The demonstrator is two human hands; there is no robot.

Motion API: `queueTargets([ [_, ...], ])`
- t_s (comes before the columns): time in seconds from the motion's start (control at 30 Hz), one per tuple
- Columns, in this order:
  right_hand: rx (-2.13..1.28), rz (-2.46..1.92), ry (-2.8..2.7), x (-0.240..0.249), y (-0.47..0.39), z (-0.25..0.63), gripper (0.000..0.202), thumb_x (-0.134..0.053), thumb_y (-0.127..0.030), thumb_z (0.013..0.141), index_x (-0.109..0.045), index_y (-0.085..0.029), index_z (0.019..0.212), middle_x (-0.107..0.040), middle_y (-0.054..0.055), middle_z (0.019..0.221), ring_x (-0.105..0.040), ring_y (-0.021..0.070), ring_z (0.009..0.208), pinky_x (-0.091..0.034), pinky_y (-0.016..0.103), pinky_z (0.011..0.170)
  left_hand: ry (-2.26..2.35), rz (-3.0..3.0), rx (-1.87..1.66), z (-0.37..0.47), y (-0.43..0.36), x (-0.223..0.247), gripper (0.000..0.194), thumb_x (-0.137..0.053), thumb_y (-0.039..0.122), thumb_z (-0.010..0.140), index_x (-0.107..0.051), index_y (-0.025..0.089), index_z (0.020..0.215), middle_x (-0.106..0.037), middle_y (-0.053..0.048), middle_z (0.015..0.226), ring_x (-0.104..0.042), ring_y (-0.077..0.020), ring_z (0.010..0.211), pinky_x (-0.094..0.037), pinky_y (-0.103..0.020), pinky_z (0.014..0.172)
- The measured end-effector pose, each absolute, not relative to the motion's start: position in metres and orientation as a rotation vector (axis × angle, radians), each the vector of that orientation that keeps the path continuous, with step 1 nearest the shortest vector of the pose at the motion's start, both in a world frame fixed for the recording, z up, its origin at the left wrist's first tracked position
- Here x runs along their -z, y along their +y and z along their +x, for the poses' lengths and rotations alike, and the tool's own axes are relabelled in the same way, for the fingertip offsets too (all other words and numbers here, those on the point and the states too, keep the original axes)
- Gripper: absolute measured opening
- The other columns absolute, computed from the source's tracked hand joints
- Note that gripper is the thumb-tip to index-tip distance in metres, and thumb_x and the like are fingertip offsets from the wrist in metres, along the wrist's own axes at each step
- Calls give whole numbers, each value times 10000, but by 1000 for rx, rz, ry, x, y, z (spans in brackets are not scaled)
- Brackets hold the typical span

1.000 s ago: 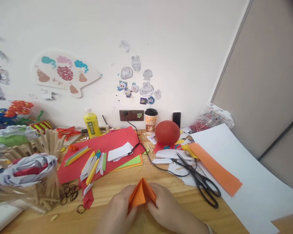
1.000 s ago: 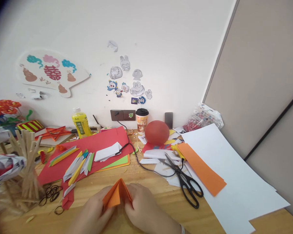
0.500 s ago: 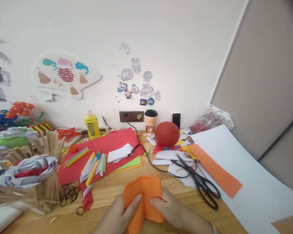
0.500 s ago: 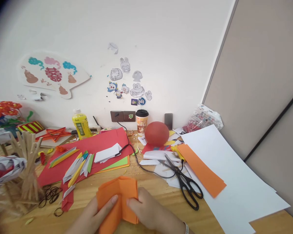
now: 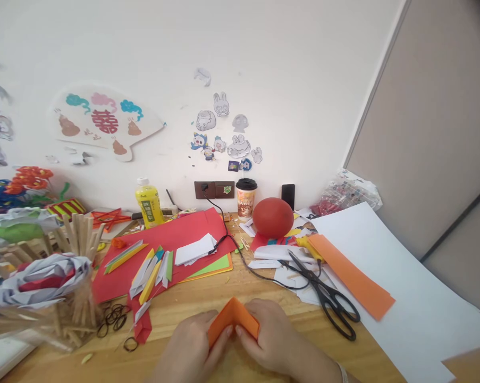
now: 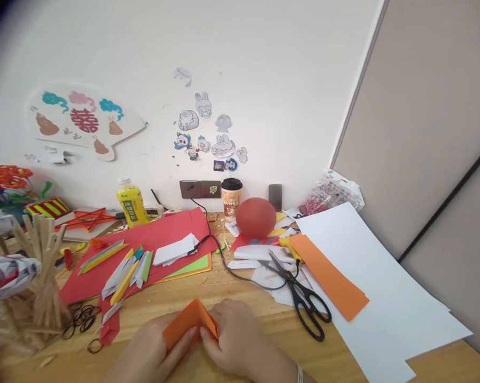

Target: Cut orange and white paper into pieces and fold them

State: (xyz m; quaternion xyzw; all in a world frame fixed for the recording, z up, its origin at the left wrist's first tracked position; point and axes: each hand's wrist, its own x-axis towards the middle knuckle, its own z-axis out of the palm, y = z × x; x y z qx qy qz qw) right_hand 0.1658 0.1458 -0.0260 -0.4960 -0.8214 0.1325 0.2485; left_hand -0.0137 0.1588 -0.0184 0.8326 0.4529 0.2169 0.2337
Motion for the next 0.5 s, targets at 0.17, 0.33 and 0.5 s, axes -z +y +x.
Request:
queueTargets([
  [0.17,-193,-1338,-2301,28,145,164,222,-388,-298,826,-532,-184,701,-575,39,662,-487,162,602,-320,271,559,1246,2348,-572,-14,158,18,332,-374,412,881,-618,220,763,-671,-45,732,-597,-199,651,-402,-247,596],
  [0.33,-404,-1367,-2194,26,144,167,249,-401,-298,816,-537,-176,647,-549,18,603,-452,134,544,-306,249,527,1292,2132,-538,-13,157,19,422,-348,494,870,-614,202,723,-661,-36,689,-578,-189,605,-398,-246,568],
  [0.5,-1101,-1223,-1858,11,142,175,240,-381,-240,851,-604,-166,905,-631,22,830,-546,146,725,-407,225,626,1200,1751,-617,-11,155,13,489,-415,617,778,-627,176,795,-671,-25,776,-587,-199,727,-441,-238,644],
])
